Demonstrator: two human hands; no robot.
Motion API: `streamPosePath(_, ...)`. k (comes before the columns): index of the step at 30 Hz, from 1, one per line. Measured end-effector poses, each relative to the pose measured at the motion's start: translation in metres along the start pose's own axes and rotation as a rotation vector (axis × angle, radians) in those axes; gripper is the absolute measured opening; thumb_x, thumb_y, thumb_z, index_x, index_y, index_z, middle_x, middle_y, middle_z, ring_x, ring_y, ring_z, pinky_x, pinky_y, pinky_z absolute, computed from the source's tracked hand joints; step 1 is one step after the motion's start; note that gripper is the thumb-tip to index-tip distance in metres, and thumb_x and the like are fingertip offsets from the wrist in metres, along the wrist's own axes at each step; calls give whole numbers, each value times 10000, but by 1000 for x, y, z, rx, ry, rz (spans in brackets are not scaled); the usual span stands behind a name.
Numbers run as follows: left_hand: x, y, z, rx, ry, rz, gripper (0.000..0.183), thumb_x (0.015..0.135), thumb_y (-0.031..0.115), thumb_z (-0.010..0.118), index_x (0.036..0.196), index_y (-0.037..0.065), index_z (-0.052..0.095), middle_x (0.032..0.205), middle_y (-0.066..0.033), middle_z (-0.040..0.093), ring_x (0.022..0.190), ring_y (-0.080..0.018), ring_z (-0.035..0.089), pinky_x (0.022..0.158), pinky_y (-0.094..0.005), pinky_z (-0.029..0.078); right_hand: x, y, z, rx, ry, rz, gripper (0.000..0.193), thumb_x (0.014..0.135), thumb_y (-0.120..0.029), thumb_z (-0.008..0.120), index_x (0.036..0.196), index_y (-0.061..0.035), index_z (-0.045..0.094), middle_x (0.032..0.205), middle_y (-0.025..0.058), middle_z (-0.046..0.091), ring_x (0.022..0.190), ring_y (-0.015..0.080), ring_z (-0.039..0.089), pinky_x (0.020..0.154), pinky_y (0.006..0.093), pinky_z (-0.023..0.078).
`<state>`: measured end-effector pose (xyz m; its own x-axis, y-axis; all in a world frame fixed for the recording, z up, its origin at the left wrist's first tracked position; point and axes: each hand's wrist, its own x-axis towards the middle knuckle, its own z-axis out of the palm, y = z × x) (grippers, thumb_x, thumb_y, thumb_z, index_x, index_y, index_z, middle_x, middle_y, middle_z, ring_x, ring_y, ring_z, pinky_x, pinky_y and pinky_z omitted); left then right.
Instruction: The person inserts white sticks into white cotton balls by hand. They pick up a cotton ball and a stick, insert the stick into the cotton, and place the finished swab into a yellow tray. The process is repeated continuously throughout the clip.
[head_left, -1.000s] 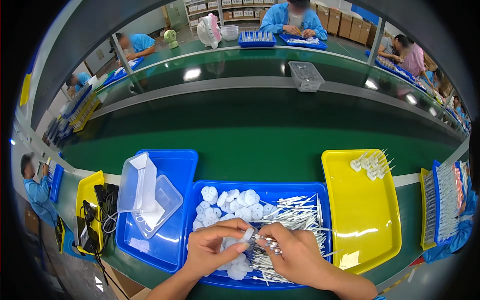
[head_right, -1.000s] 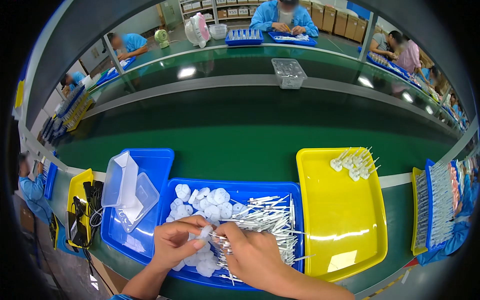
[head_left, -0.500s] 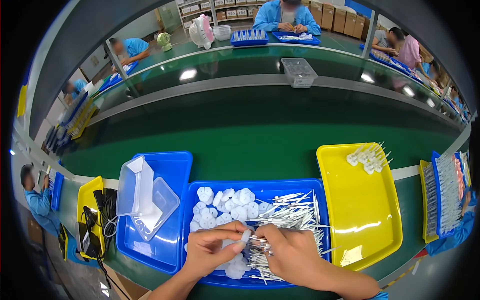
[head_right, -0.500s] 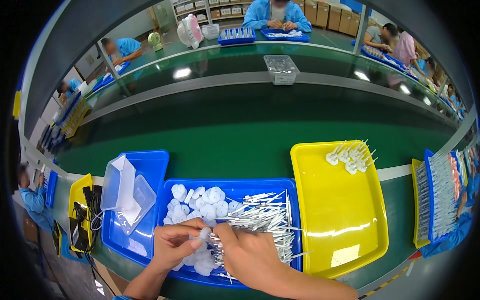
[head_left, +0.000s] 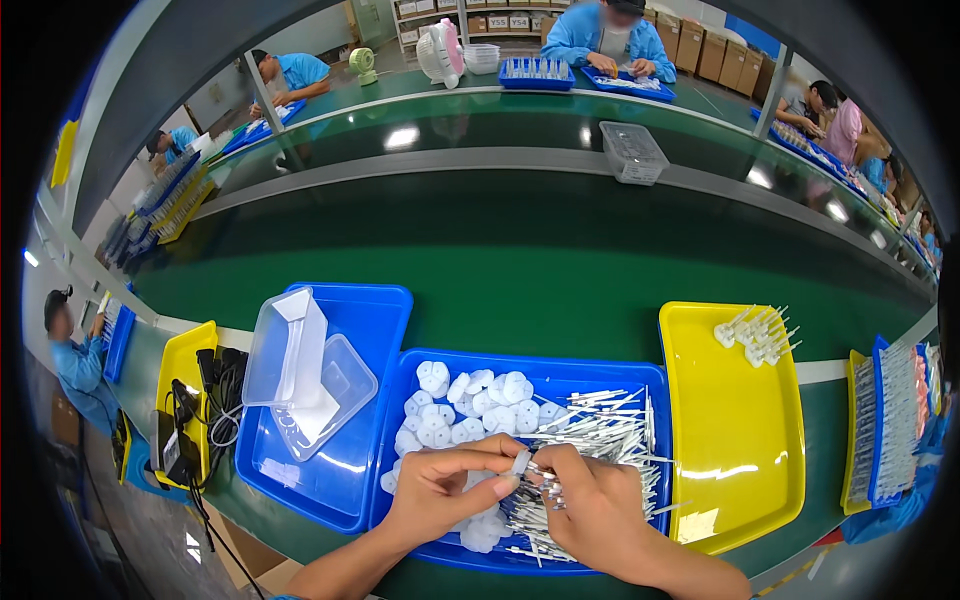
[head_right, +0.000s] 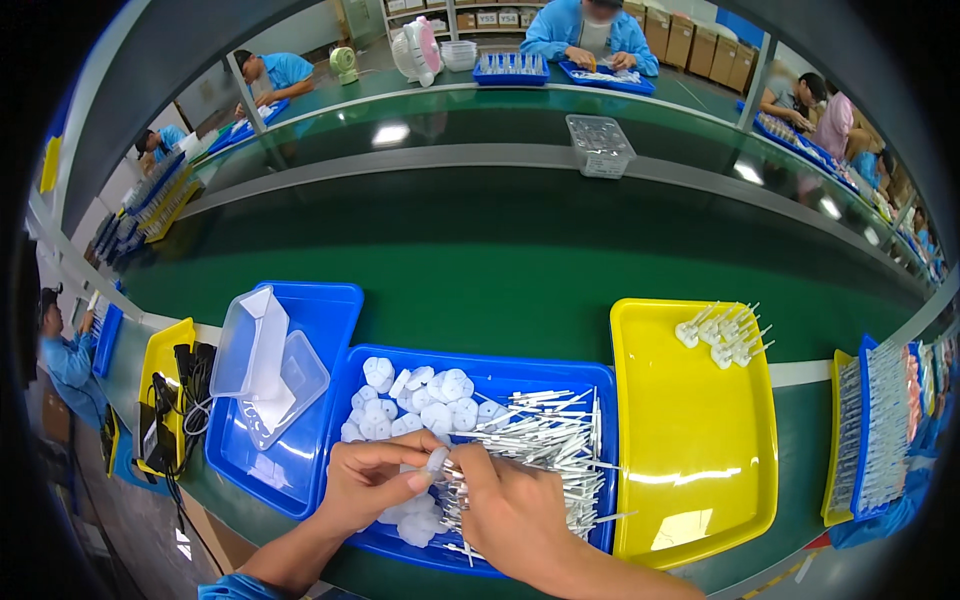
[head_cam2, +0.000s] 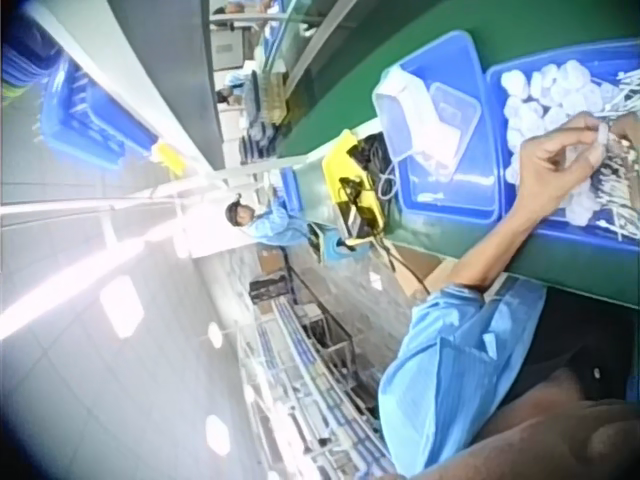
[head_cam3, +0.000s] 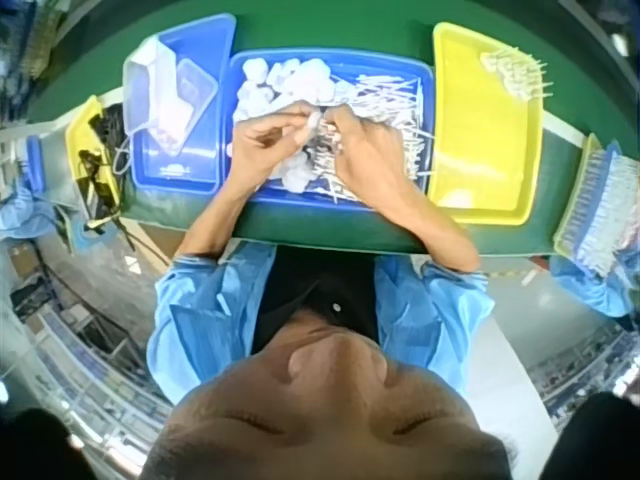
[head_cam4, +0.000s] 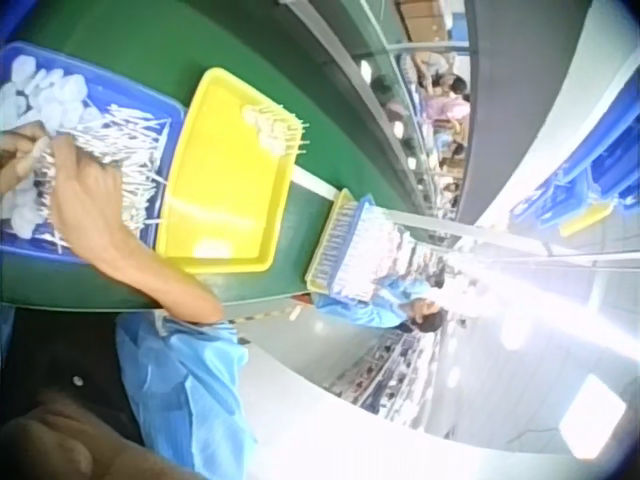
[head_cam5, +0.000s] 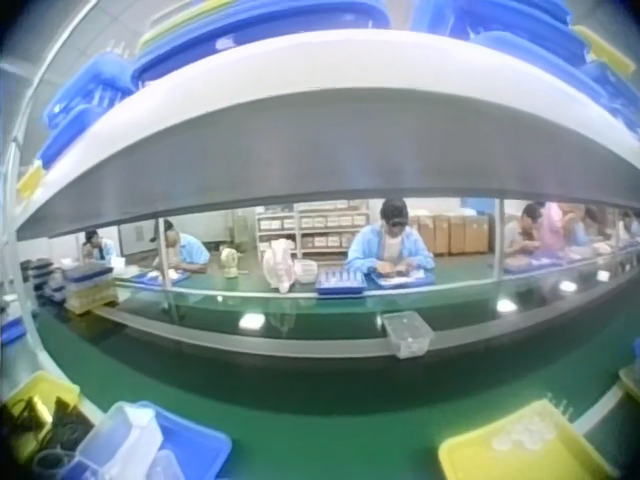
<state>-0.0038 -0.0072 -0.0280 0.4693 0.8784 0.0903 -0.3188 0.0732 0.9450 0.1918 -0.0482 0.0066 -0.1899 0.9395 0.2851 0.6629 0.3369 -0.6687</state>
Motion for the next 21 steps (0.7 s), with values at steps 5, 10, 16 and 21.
streamPosePath(5,2,9,-8,373,-20,277,320,778,-16,801,1082,-27,702,1220,-195,655,1086,-255,663,978,-362,494,13,9,-11,73,44,-134,328,764,12,672,1077,-52,597,821,147,666,633,313,664,534,402,520)
streamPosePath(10,5,22,-3,506,-20,403,420,751,25,832,1139,-7,674,1361,-213,557,1110,-275,665,923,-369,542,12,1,-22,142,-24,-43,297,797,-26,731,1074,-36,622,883,135,678,662,279,683,553,340,529)
streamPosePath(16,4,21,-2,545,-34,510,427,762,19,816,1164,16,673,1383,-234,542,1121,-289,664,906,-386,512,7,1,-7,234,-27,-48,320,755,20,723,1054,-14,616,845,132,683,703,260,707,593,328,556)
streamPosePath(21,6,18,-4,839,-74,763,432,762,28,809,1174,53,684,1331,-237,591,1062,-273,671,781,-348,437,5,1,-5,262,-15,-63,303,744,55,704,1028,-6,618,859,133,687,737,272,712,618,336,561)
